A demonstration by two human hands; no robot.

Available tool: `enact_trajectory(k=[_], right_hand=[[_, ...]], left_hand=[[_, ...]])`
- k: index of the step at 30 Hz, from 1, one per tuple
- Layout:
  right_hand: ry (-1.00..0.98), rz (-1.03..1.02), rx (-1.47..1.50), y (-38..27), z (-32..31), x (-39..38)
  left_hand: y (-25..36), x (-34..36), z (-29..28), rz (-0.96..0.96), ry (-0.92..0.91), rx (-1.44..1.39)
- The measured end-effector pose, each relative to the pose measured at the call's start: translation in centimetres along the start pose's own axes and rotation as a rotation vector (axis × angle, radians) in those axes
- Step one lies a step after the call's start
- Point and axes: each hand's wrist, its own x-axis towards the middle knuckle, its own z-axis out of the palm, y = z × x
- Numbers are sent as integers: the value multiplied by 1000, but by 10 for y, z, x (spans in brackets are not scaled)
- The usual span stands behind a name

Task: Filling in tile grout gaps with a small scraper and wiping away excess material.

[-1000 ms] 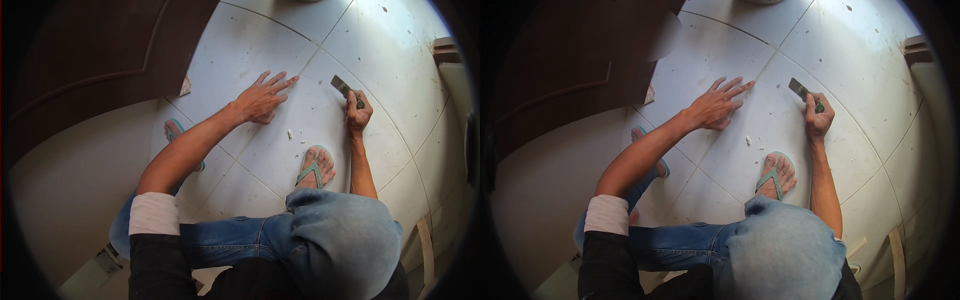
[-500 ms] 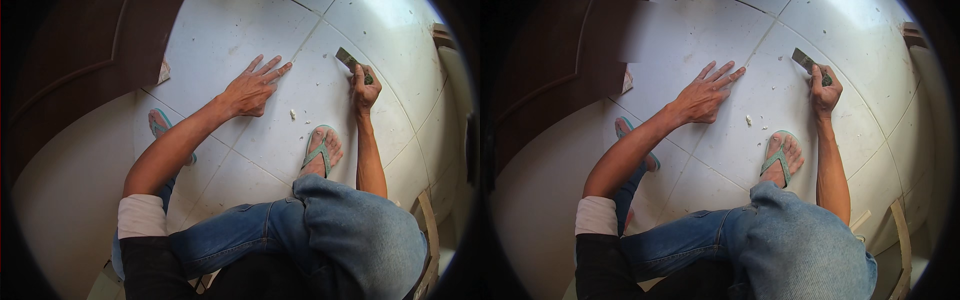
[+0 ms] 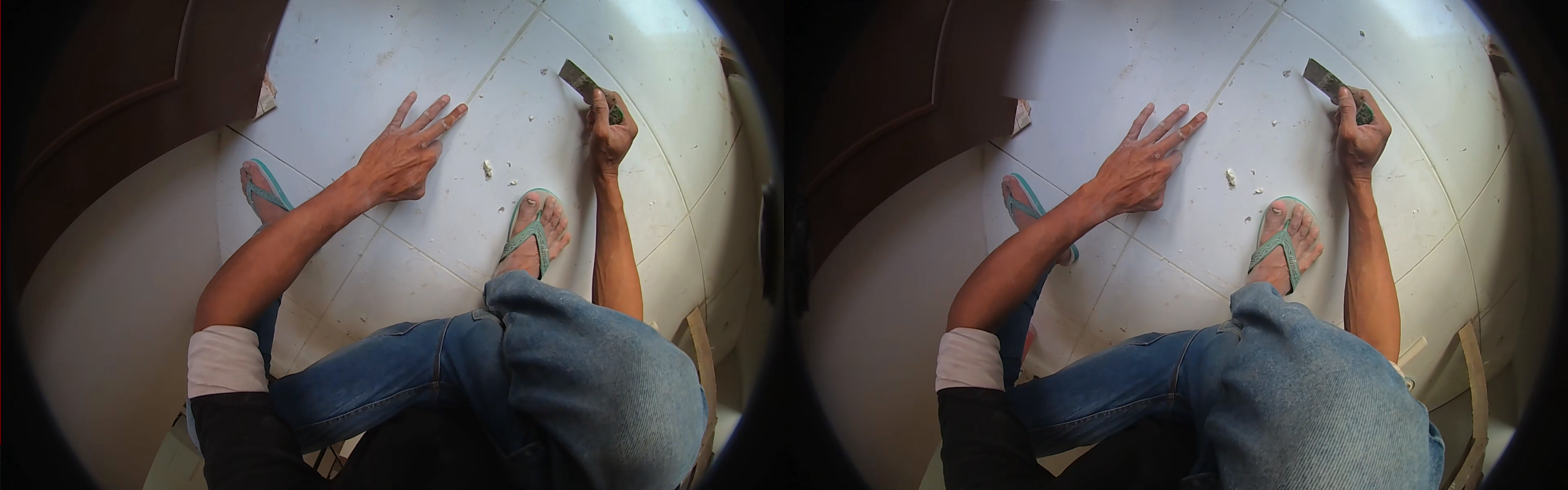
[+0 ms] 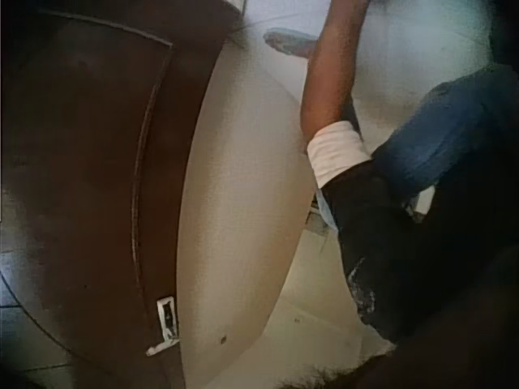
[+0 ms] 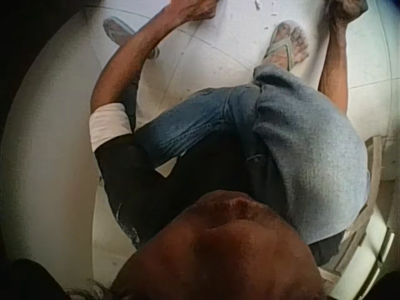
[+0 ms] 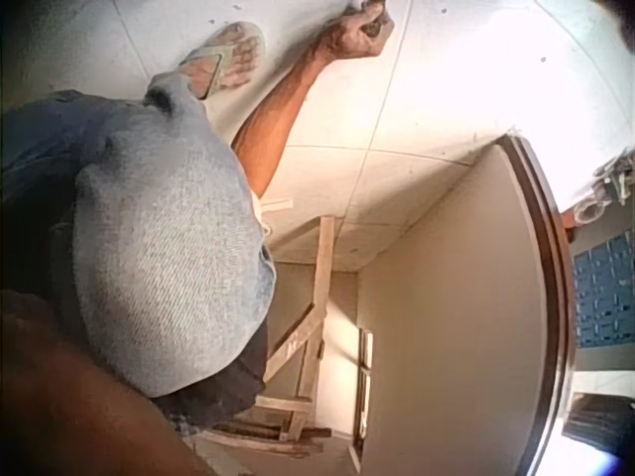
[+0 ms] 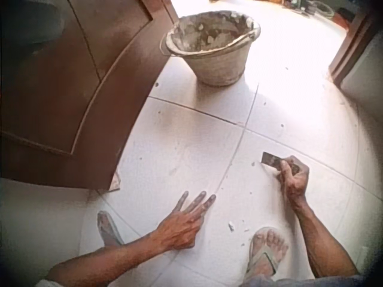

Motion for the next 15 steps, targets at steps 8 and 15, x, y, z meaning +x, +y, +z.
enact_trajectory(k=[8,15], right_hand=[[-6,-10,16,1,-1,-1],[-11,-26,9,2,-2,-1]], left_hand=[[8,-27,10,-23,-34,-57],[14,-48,20,-49,-92,-75]])
